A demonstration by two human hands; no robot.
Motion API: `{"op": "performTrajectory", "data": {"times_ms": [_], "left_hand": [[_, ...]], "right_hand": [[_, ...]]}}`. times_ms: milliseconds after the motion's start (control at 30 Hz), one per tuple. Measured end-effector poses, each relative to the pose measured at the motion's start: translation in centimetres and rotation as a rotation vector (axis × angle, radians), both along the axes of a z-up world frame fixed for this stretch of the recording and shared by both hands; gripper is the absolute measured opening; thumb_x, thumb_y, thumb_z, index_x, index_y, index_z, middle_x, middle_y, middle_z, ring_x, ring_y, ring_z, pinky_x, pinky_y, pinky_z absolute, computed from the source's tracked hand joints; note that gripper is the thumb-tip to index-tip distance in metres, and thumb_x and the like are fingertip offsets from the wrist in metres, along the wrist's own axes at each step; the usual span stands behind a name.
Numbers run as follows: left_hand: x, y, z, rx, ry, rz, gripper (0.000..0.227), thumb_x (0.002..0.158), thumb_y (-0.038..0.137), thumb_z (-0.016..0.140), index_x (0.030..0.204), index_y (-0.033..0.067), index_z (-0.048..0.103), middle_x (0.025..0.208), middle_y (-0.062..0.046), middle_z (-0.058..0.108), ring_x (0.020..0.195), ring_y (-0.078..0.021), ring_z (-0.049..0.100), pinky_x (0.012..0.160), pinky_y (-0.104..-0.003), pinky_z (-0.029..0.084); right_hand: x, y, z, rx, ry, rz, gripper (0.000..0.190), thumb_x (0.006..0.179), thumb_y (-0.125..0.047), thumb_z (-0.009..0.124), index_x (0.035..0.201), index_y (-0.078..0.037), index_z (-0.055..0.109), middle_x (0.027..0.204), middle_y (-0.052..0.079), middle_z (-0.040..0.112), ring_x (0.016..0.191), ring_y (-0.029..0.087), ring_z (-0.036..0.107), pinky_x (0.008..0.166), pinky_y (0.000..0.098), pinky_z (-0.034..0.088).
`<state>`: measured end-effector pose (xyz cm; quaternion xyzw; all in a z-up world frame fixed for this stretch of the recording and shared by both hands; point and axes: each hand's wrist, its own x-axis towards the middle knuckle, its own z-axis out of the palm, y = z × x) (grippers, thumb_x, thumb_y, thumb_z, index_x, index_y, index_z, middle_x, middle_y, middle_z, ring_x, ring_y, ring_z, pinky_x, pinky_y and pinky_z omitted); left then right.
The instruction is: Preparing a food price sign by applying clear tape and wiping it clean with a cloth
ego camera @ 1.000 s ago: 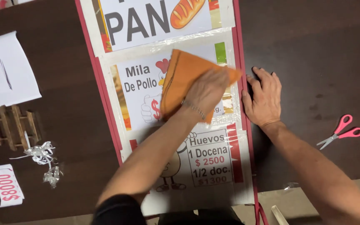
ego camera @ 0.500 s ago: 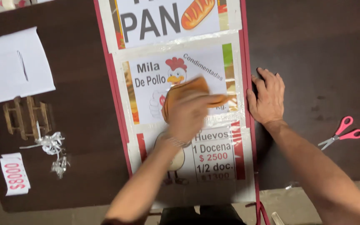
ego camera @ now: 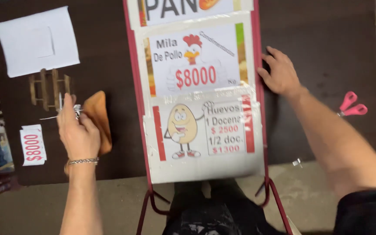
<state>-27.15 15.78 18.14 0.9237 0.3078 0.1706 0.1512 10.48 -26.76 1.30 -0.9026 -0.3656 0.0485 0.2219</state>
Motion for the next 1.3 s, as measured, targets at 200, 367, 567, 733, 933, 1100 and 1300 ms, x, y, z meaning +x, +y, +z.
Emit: {"op": "performTrajectory", "data": {"times_ms": [200,367,567,733,933,1100,1300], "left_hand": [[-1.1,-9.9,7.1,-0.236,0.307,-0.197,0.012,0.099,0.009,0.038,0.110,0.0089,0.043,0.111,-0.005,0.046,0.066,-0.0234,0.033,0.055,-0.041,0.032],[-6.8,-8.9,2.5,-0.156,0.182,-0.548,0.043,0.101,0.016,0.059,0.142,0.0030,0.058,0.131,-0.015,0.069,0.117,-0.0331,0.066,0.091,-0.049,0.056],[-7.8,-9.6,2.3,-0.313,0.380,-0.605,0.037,0.098,0.022,0.057,0.133,0.0168,0.066,0.124,0.000,0.072,0.108,-0.0239,0.069,0.078,-0.043,0.057],[-8.7,-12.4,3.1,-0.332,0.393,-0.714,0.038,0.098,0.024,0.057,0.133,0.0121,0.065,0.124,-0.003,0.073,0.110,-0.0274,0.069,0.084,-0.044,0.057],[-11.1,-15.6,7.1,-0.279,0.493,-0.710,0.038,0.096,0.026,0.059,0.130,0.0126,0.066,0.123,-0.002,0.074,0.111,-0.0253,0.070,0.090,-0.043,0.057],[-13.0,-18.5,10.1,-0.231,0.582,-0.616,0.043,0.096,0.033,0.055,0.136,0.0177,0.062,0.125,0.000,0.073,0.111,-0.0244,0.071,0.090,-0.044,0.058],[-15.5,-22.6,9.3,-0.223,0.645,-0.495,0.042,0.092,0.038,0.062,0.133,0.0303,0.066,0.126,0.004,0.074,0.114,-0.0217,0.072,0.095,-0.044,0.057]], "right_hand": [[-4.4,-5.3,12.0,-0.229,0.412,0.027,0.055,0.101,-0.030,0.058,0.149,-0.004,0.051,0.146,0.020,0.055,0.130,0.037,0.055,0.112,0.0453,0.038],[-14.5,-16.2,20.1,-0.142,0.488,-0.232,0.045,0.100,-0.031,0.059,0.137,-0.004,0.062,0.132,0.011,0.070,0.123,0.024,0.065,0.106,0.0370,0.046],[-31.3,-28.8,18.2,0.061,0.788,-0.932,0.038,0.100,-0.026,0.064,0.130,-0.004,0.070,0.128,0.009,0.073,0.104,0.021,0.067,0.095,0.0355,0.051],[-38.3,-30.0,12.9,0.324,1.011,-1.096,0.040,0.099,-0.015,0.060,0.135,0.002,0.062,0.141,0.014,0.065,0.117,0.029,0.065,0.106,0.0418,0.052],[-35.3,-31.1,0.1,0.546,1.112,-1.027,0.054,0.092,0.004,0.061,0.145,0.001,0.051,0.141,0.017,0.063,0.118,0.025,0.065,0.100,0.0377,0.053],[-30.1,-28.7,-7.3,0.609,1.018,-0.931,0.073,0.083,0.008,0.070,0.150,-0.005,0.045,0.153,0.015,0.052,0.138,0.024,0.051,0.106,0.0376,0.053],[-27.2,-27.4,-11.8,0.793,0.934,-0.849,0.072,0.079,0.009,0.056,0.149,-0.005,0.047,0.154,0.013,0.052,0.143,0.024,0.049,0.111,0.0340,0.044]]}}
